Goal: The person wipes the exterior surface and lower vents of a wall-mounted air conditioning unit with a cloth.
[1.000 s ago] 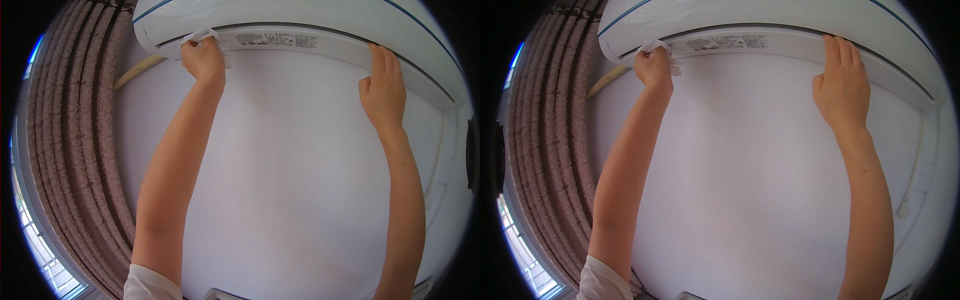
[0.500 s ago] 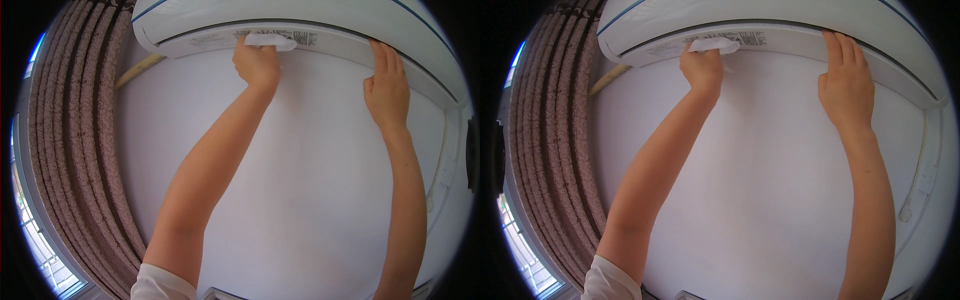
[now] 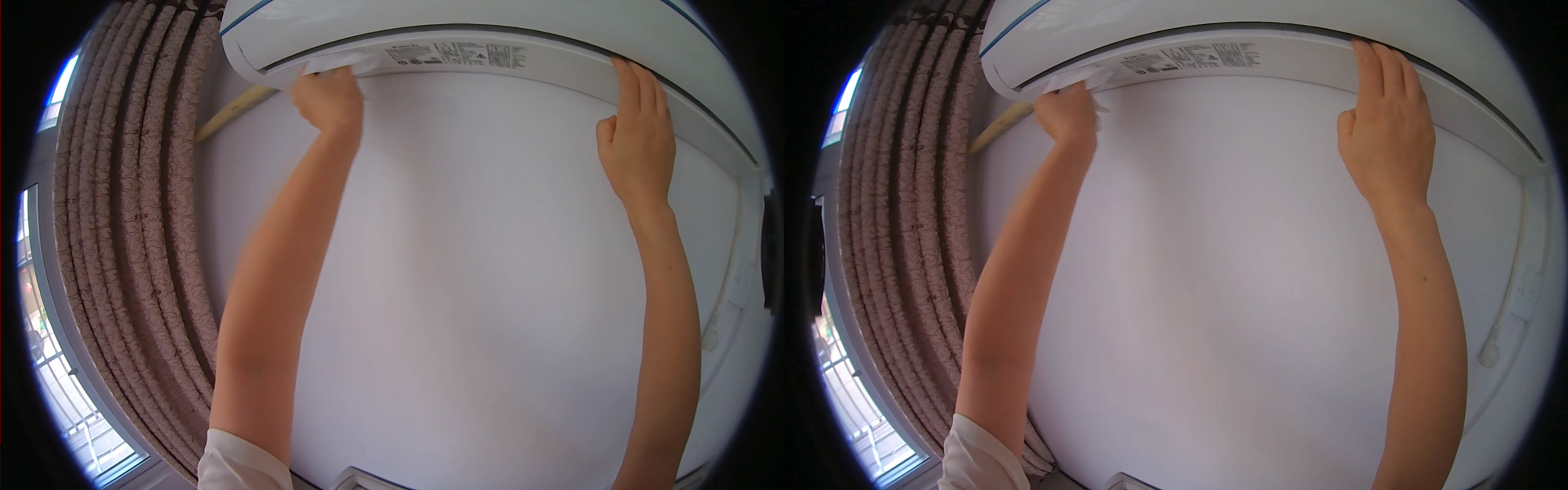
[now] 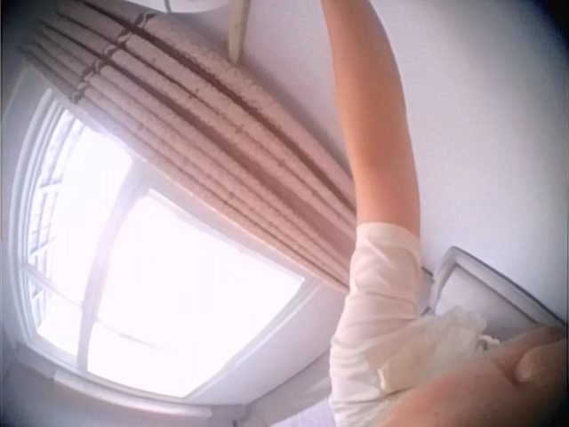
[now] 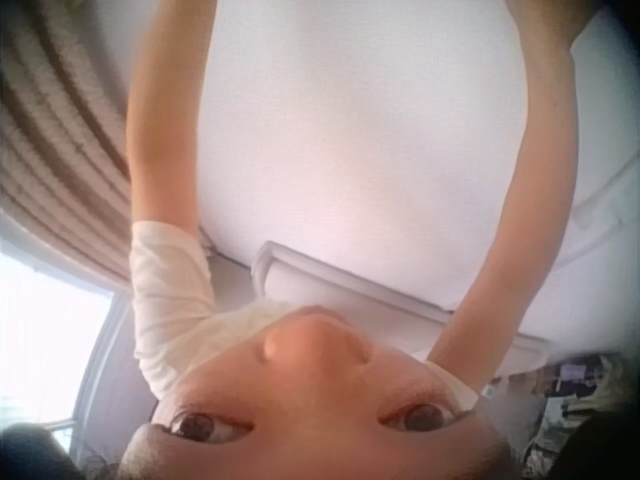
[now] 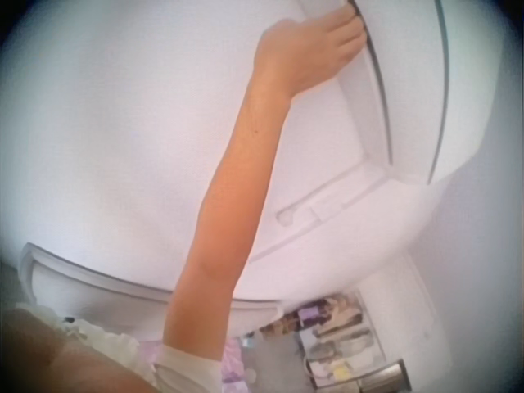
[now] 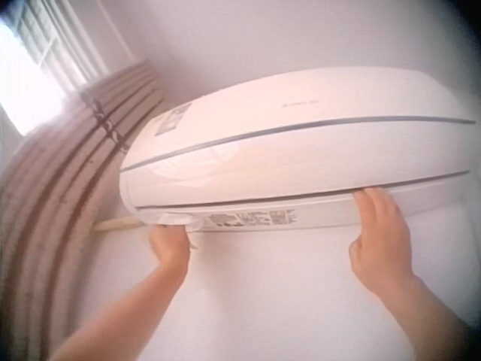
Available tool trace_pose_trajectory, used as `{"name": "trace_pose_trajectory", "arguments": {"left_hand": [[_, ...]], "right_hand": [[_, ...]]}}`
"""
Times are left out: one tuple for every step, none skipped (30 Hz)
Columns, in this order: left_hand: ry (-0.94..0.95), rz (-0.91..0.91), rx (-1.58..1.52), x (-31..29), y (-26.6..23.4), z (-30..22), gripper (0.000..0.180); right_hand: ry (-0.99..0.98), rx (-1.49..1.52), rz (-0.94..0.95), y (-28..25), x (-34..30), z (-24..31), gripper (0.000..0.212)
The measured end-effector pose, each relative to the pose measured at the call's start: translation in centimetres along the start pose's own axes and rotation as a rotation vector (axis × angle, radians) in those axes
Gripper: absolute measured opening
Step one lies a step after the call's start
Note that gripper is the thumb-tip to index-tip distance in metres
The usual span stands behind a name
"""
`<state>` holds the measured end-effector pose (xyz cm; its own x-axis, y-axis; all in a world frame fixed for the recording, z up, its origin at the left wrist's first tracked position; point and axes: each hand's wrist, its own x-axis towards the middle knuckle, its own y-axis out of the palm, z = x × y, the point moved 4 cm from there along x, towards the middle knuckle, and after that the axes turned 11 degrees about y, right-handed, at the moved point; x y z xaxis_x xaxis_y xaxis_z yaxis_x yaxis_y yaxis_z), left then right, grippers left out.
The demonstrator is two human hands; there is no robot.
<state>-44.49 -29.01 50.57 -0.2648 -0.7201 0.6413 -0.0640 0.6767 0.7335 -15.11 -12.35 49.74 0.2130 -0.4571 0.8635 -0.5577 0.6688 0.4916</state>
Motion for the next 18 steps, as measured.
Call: {"name": "trace_pose_trajectory", "arguments": {"left_hand": [[0.083,0.062,0.013,-0.6,0.6,-0.8,0.026],[0.166,0.124,0.030,-1.5,1.0,-2.1,0.025],[0.225,0.210,0.037,-2.7,1.6,-3.3,0.023],[0.284,0.296,0.043,-3.9,1.9,-5.2,0.022],[0.354,0.308,0.034,-4.7,2.2,-6.4,0.021],[0.423,0.321,0.024,-5.3,2.5,-7.6,0.020],[0.422,0.320,0.025,-5.9,2.6,-8.4,0.020],[0.586,0.296,0.017,-6.6,2.5,-9.7,0.019],[0.749,0.271,0.008,-7.1,2.4,-10.7,0.018],[0.747,0.271,0.011,-7.2,2.5,-10.6,0.018],[0.845,0.287,-0.001,-7.5,2.7,-10.8,0.021],[0.944,0.304,-0.014,-7.7,2.8,-10.9,0.024],[0.942,0.306,-0.011,-7.8,2.8,-10.7,0.024],[0.910,0.300,-0.004,-7.7,2.8,-10.4,0.025],[0.879,0.293,0.004,-7.6,2.7,-10.1,0.027],[0.877,0.293,0.005,-7.4,2.7,-9.6,0.027],[0.844,0.253,0.071,-6.9,2.5,-8.9,0.021],[0.810,0.211,0.137,-6.4,2.2,-8.2,0.014]], "right_hand": [[0.010,-0.015,0.007,0.1,0.0,-0.1,0.054],[0.020,-0.026,0.016,0.3,-0.1,-0.2,0.055],[0.020,-0.025,0.014,0.3,-0.1,-0.3,0.055],[0.023,-0.036,0.027,0.2,-0.2,-0.5,0.055],[0.026,-0.041,0.038,0.2,-0.2,-0.5,0.055],[0.025,-0.035,0.035,0.0,-0.2,-0.4,0.055],[0.038,-0.034,0.048,0.1,-0.2,-0.5,0.056],[0.050,-0.033,0.061,0.2,-0.2,-0.6,0.056],[0.048,-0.032,0.061,0.2,-0.2,-0.7,0.056],[0.039,-0.037,0.052,0.2,-0.2,-0.6,0.056],[0.030,-0.042,0.044,0.1,-0.2,-0.6,0.055],[0.028,-0.040,0.045,0.1,-0.2,-0.5,0.055],[0.028,-0.050,0.042,0.2,-0.2,-0.5,0.055],[0.028,-0.059,0.039,0.2,-0.2,-0.5,0.055],[0.026,-0.057,0.042,0.2,-0.2,-0.5,0.055],[0.032,-0.055,0.050,0.2,-0.1,-0.6,0.055],[0.037,-0.053,0.057,0.2,-0.1,-0.6,0.055],[0.035,-0.052,0.058,0.2,-0.1,-0.6,0.055]]}}
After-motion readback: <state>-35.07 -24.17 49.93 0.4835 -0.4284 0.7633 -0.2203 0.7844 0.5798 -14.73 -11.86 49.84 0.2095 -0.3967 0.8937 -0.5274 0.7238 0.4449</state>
